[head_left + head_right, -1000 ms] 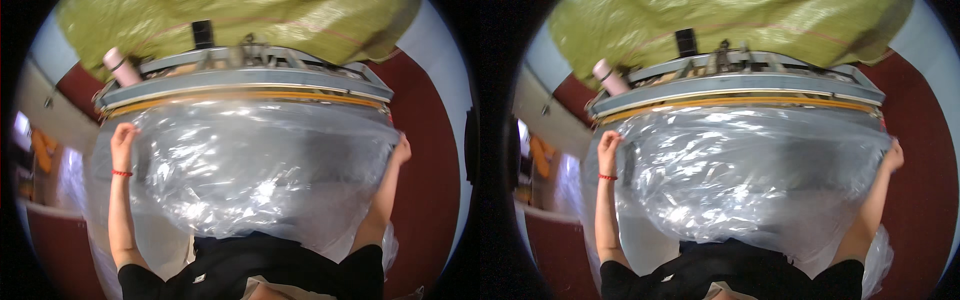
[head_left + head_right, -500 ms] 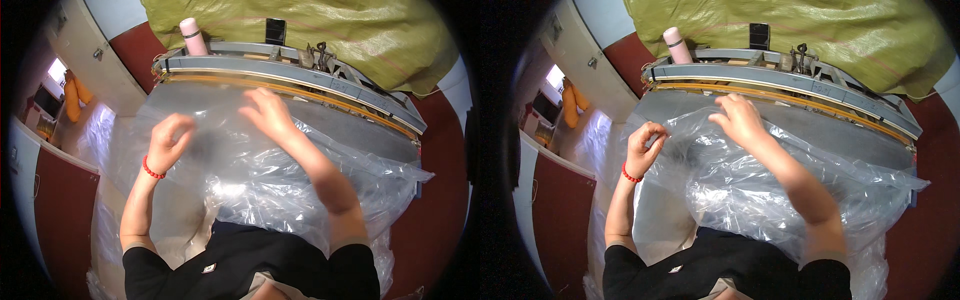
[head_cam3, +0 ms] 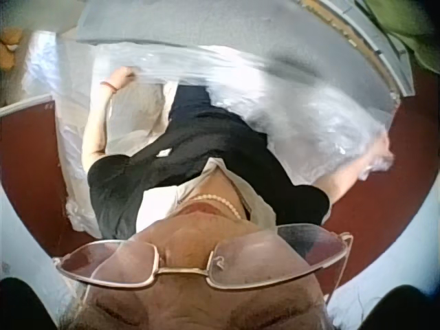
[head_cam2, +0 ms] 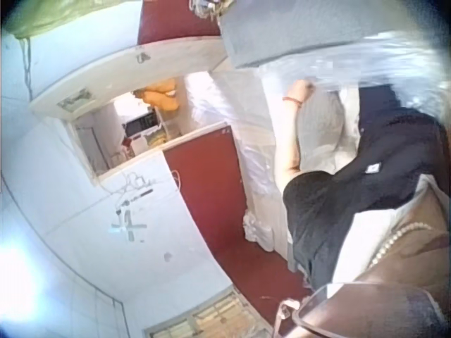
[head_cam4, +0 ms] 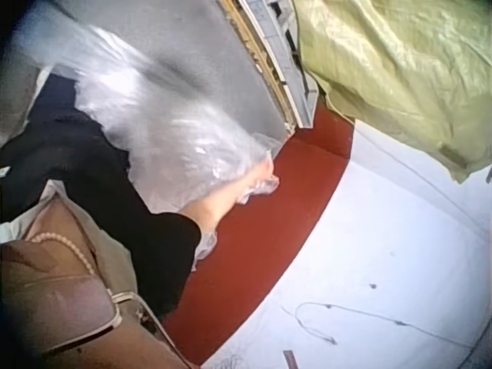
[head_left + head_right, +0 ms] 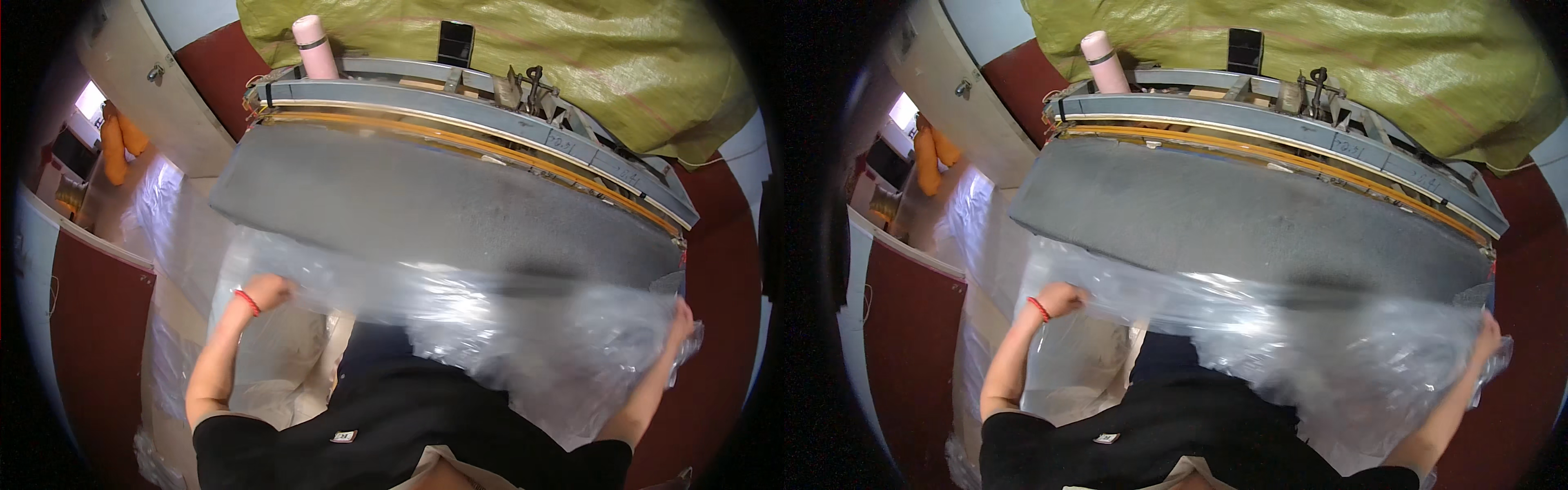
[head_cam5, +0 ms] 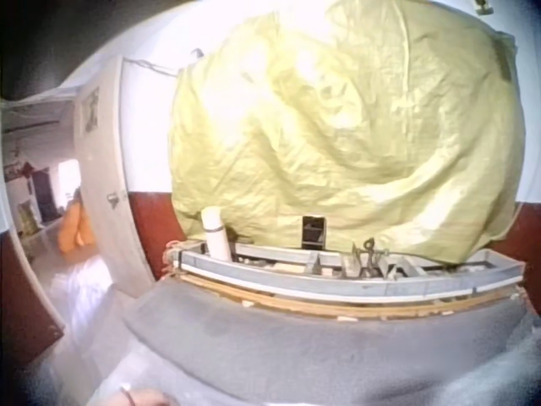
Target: Sealing a large plastic sheet using a heat sealing machine.
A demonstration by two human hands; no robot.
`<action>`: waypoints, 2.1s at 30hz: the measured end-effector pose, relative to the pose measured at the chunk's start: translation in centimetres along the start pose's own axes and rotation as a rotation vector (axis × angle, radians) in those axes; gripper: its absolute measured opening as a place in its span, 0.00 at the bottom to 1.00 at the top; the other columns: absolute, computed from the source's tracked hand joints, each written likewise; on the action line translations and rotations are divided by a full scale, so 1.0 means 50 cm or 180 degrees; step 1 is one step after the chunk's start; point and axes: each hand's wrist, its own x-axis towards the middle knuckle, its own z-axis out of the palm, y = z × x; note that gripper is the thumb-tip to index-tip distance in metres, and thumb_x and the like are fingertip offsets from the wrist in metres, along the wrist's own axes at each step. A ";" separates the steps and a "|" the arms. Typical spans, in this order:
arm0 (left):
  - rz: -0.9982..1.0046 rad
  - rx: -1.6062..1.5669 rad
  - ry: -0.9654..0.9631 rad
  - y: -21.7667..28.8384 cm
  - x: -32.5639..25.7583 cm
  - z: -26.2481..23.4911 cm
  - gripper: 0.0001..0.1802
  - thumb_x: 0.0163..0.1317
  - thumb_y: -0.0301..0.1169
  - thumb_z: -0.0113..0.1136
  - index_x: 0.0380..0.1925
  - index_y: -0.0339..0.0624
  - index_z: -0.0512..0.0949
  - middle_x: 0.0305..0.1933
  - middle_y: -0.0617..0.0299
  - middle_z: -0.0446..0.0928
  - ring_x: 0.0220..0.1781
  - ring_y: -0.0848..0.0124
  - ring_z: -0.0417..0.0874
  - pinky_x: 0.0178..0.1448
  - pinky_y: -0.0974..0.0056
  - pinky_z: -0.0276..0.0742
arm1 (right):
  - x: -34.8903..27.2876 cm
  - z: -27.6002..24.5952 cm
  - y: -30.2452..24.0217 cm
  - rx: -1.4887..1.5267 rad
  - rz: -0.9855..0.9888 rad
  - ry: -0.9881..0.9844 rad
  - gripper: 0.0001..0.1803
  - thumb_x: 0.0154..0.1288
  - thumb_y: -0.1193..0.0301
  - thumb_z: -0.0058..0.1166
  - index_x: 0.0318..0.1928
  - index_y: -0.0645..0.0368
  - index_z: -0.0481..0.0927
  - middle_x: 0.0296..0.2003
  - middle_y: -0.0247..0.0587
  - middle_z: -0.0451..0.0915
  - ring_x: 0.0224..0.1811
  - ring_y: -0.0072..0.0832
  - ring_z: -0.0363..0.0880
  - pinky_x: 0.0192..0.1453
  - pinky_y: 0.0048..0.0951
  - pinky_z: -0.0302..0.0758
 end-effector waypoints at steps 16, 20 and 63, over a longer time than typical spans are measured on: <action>-0.1263 -0.0080 0.1869 -0.455 0.289 -0.360 0.26 0.59 0.43 0.46 0.51 0.34 0.67 0.53 0.48 0.68 0.54 0.60 0.69 0.57 0.63 0.61 | 0.070 0.051 -0.061 -0.0612 0.1464 0.0565 0.15 0.45 0.58 0.58 0.27 0.58 0.81 0.23 0.38 0.79 0.27 0.22 0.74 0.34 0.29 0.70; -0.1177 -0.0049 0.2381 -0.441 0.402 -0.230 0.28 0.62 0.44 0.43 0.53 0.32 0.63 0.59 0.48 0.60 0.62 0.60 0.60 0.64 0.64 0.51 | 0.062 0.054 -0.059 -0.1525 0.1842 0.0574 0.12 0.45 0.60 0.56 0.30 0.52 0.81 0.30 0.41 0.79 0.34 0.32 0.78 0.39 0.33 0.72; 0.4463 -0.5350 0.0023 0.308 0.121 -0.196 0.22 0.59 0.41 0.44 0.52 0.44 0.67 0.49 0.58 0.71 0.46 0.63 0.74 0.51 0.58 0.69 | 0.039 0.082 -0.154 -0.2618 0.1587 0.0384 0.14 0.60 0.67 0.38 0.39 0.62 0.74 0.37 0.50 0.77 0.42 0.42 0.76 0.43 0.40 0.73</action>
